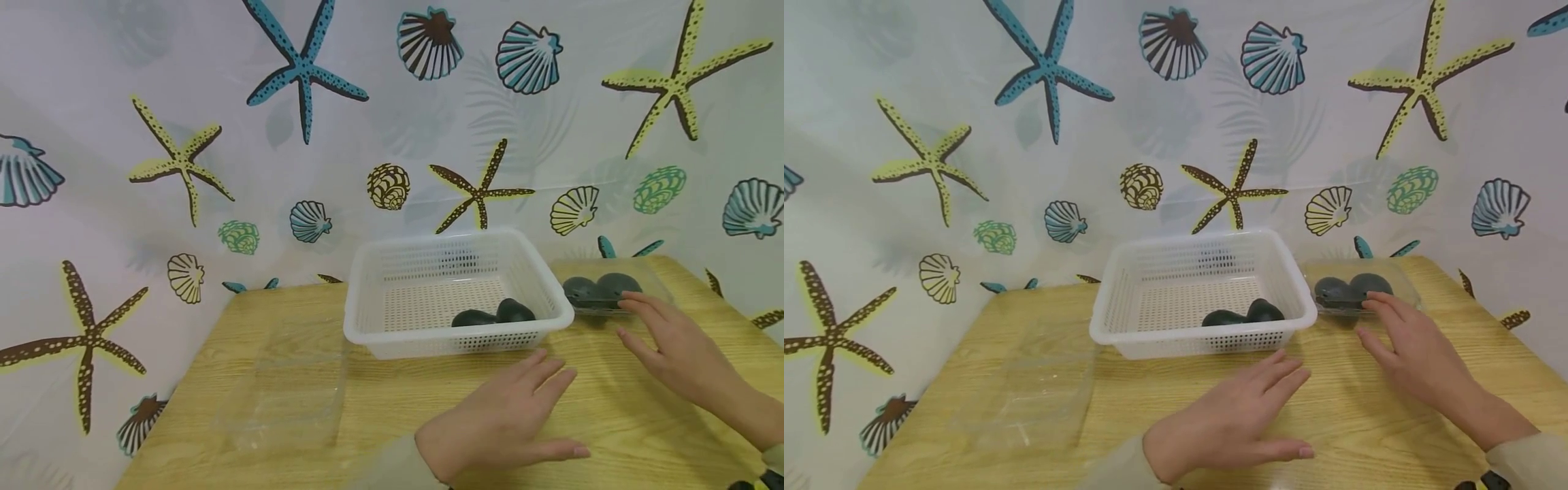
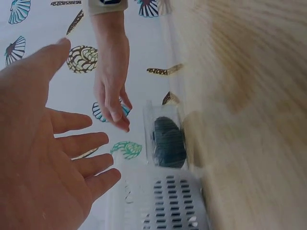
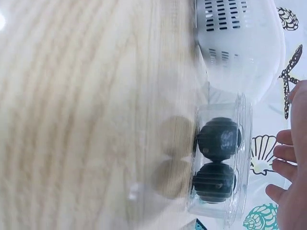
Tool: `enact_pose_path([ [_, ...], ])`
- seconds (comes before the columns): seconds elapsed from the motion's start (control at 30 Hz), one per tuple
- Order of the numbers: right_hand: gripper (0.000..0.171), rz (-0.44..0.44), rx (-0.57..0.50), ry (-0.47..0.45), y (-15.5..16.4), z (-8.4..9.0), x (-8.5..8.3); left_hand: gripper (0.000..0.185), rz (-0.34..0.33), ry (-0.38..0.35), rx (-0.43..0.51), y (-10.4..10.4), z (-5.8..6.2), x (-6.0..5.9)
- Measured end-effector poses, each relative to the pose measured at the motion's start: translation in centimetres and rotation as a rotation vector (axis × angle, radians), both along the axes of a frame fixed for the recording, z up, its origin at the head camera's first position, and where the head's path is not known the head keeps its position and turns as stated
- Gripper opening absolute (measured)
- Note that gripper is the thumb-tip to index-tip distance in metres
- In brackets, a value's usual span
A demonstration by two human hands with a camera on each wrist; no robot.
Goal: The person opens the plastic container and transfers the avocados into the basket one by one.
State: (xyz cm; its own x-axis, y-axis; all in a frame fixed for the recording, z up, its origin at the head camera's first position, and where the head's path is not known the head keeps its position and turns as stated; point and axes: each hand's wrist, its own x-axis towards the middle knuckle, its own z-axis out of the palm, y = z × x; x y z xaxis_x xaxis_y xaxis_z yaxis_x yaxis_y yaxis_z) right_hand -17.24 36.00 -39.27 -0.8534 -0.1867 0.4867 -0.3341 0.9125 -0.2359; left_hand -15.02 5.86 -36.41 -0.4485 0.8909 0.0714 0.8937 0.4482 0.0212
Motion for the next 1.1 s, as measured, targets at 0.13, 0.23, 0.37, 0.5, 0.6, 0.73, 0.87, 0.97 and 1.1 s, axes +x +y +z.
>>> enact_pose_path([
  [0.13, 0.044, -0.027, 0.011, -0.004, 0.6, 0.4, -1.1, 0.081, -0.012, 0.042, -0.012, 1.8, -0.8, -0.2],
  [0.23, 0.043, -0.029, 0.021, -0.022, 0.9, 0.5, -2.0, 0.080, 0.011, 0.043, -0.034, 3.0, -1.3, -0.4],
  [0.37, 0.045, -0.047, 0.047, -0.068, 1.5, 0.7, -3.3, 0.081, 0.058, 0.058, -0.091, 4.7, -1.9, -0.7],
  [0.5, 0.052, -0.089, 0.095, -0.108, 1.9, 0.9, -4.5, 0.080, 0.054, 0.166, -0.086, 6.0, -2.3, -1.0],
  [0.6, 0.058, -0.114, 0.136, -0.133, 2.2, 1.1, -5.4, 0.080, 0.050, 0.260, -0.035, 6.7, -2.6, -1.4],
  [0.73, 0.061, -0.127, 0.170, -0.171, 2.7, 1.3, -6.3, 0.081, 0.111, 0.257, -0.029, 8.1, -2.8, -2.2],
  [0.87, 0.058, -0.103, 0.293, -0.159, 3.5, 1.1, -6.8, 0.081, 0.170, 0.206, -0.052, 9.8, -3.2, -3.2],
  [0.97, 0.053, -0.078, 0.405, -0.119, 4.1, 0.6, -7.0, 0.080, 0.188, 0.197, -0.053, 10.9, -3.4, -3.8],
  [1.1, 0.054, -0.099, 0.306, -0.177, 4.4, 0.1, -7.5, 0.077, 0.233, 0.183, -0.050, 12.3, -3.3, -4.3],
])
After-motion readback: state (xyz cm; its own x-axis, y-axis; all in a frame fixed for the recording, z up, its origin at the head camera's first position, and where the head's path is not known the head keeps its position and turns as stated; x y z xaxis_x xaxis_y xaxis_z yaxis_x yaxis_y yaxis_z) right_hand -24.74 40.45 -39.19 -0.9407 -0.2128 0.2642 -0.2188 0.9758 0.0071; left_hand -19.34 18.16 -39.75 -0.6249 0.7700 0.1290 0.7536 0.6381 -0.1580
